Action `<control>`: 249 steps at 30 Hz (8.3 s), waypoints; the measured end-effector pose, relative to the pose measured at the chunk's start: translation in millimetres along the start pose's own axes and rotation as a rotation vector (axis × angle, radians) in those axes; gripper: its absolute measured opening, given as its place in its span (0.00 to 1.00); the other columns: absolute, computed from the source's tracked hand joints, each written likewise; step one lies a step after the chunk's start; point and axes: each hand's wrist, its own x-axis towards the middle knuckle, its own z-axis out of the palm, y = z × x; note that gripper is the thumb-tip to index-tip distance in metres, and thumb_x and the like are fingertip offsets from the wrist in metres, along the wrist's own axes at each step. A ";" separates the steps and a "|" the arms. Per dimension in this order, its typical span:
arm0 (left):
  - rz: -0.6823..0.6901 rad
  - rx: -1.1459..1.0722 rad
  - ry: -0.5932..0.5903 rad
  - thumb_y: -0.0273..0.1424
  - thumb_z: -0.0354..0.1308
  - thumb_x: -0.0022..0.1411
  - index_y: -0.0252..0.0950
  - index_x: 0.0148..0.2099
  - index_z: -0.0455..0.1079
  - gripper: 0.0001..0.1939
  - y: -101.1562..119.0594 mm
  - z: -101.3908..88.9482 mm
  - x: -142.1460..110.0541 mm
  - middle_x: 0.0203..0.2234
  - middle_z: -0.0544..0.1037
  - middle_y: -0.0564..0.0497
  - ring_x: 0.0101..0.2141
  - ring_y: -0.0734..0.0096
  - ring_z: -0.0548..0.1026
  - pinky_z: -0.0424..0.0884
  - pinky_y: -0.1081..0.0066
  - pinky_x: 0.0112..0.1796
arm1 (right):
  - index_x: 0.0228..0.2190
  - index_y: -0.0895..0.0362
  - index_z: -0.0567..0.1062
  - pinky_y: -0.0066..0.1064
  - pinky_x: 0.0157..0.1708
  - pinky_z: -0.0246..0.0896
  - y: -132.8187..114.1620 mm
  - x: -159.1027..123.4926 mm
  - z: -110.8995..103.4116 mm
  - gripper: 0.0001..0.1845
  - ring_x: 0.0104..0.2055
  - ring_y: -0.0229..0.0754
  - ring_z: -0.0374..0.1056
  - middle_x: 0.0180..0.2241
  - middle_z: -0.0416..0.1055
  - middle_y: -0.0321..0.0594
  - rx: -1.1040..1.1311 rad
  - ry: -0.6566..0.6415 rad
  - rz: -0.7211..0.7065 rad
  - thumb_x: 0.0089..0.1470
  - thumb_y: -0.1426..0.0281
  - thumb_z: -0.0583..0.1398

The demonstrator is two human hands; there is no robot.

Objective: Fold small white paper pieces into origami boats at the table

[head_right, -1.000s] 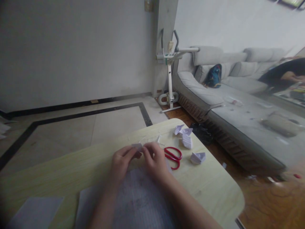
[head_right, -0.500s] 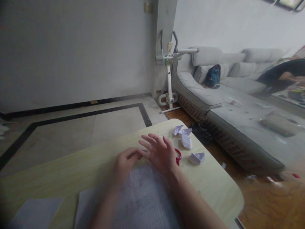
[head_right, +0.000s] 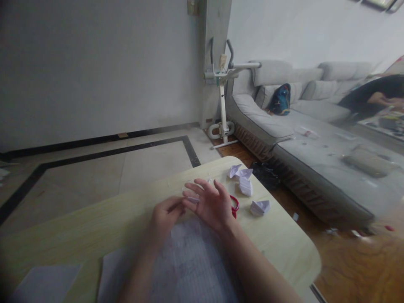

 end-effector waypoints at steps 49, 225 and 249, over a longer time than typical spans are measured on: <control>-0.079 -0.116 -0.038 0.35 0.61 0.54 0.33 0.32 0.77 0.09 12.4 -9.0 -0.7 0.26 0.77 0.51 0.30 0.68 0.73 0.66 0.72 0.35 | 0.37 0.56 0.73 0.40 0.48 0.61 -1.3 1.8 -10.0 0.13 0.44 0.45 0.71 0.36 0.76 0.38 0.043 0.045 0.107 0.52 0.62 0.57; -0.202 -0.222 0.068 0.37 0.59 0.55 0.34 0.35 0.71 0.11 6.9 -9.9 -1.3 0.25 0.73 0.53 0.28 0.72 0.70 0.65 0.75 0.29 | 0.27 0.57 0.70 0.28 0.30 0.58 27.3 1.5 -0.2 0.10 0.30 0.38 0.65 0.26 0.68 0.36 -1.422 0.293 -0.369 0.58 0.68 0.54; -0.093 -0.053 0.187 0.33 0.55 0.56 0.36 0.26 0.67 0.08 -3.7 -11.5 0.6 0.20 0.66 0.57 0.25 0.74 0.65 0.62 0.78 0.27 | 0.27 0.56 0.65 0.26 0.27 0.53 30.5 -4.2 4.3 0.10 0.27 0.36 0.60 0.24 0.64 0.33 -1.565 0.160 -0.294 0.60 0.68 0.52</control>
